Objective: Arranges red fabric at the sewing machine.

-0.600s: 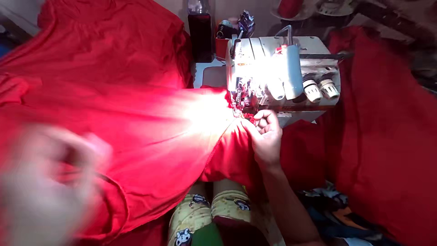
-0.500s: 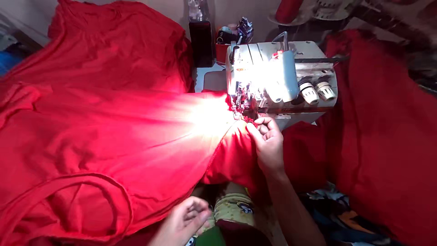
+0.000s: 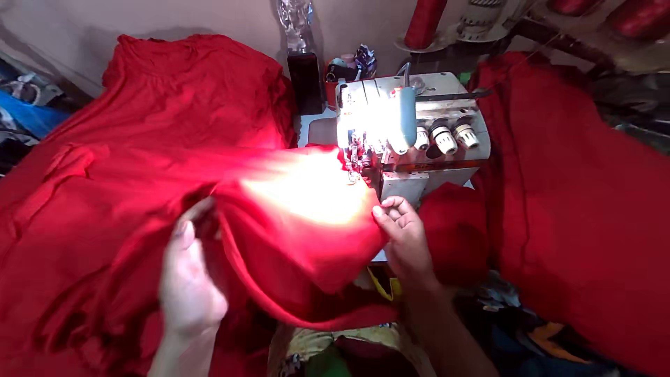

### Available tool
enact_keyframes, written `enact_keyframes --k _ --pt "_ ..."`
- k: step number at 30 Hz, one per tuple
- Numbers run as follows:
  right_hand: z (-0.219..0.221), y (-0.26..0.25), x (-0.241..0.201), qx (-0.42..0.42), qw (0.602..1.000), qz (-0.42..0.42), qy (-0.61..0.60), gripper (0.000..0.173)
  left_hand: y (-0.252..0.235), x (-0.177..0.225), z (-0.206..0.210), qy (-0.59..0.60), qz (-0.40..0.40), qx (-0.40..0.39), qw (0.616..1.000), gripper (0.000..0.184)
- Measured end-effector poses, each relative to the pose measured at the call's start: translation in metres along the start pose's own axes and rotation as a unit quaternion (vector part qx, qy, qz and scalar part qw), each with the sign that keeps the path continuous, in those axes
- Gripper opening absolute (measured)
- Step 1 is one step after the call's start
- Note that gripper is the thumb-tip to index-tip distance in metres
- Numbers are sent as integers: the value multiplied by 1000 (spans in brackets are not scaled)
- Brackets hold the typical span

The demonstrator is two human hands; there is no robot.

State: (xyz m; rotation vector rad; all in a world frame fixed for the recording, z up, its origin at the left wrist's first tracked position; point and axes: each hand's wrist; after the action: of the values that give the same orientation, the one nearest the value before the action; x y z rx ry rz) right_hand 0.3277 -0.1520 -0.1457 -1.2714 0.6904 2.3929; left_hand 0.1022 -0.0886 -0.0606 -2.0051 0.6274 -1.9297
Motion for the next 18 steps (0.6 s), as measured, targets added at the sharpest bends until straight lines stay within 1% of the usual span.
enact_keyframes --k 1,2,3,4,6,7,10,13,16,18 --pt "5 4 7 8 1000 -5 -9 17 5 -9 7 -33 -8 -15 999 43" --pt "10 6 16 21 1000 -15 -14 22 16 -20 16 -89 -13 -22 996 47" --pt "14 8 26 37 999 -31 -13 26 27 -36 23 -162 9 -16 987 54" --pt "16 9 35 50 998 -48 -7 28 36 -51 25 -238 53 -8 970 59" --pt "15 14 48 53 995 -78 11 29 38 -73 23 -379 144 23 914 51" --pt "13 16 52 45 994 -97 28 27 35 -77 21 -416 171 34 892 45" --pt "11 19 55 26 989 -138 40 15 29 -75 14 -458 244 59 853 29" --pt "13 21 60 27 990 -138 20 11 28 -69 6 -474 275 71 833 25" --pt "15 22 61 33 990 -138 16 13 21 -68 0 -475 283 88 829 25" --pt "13 21 59 43 992 -119 19 21 19 -67 -4 -448 286 95 842 26"
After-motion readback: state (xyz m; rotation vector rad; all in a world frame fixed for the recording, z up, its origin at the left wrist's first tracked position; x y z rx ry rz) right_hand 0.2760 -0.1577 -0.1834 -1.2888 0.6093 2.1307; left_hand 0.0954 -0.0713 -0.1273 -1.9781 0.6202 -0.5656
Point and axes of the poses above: each hand's wrist, its own y-axis away from the middle knuckle, its own z-axis out of the palm, x = y × z, and after that the axes turned 14 degrees about z, right-handed
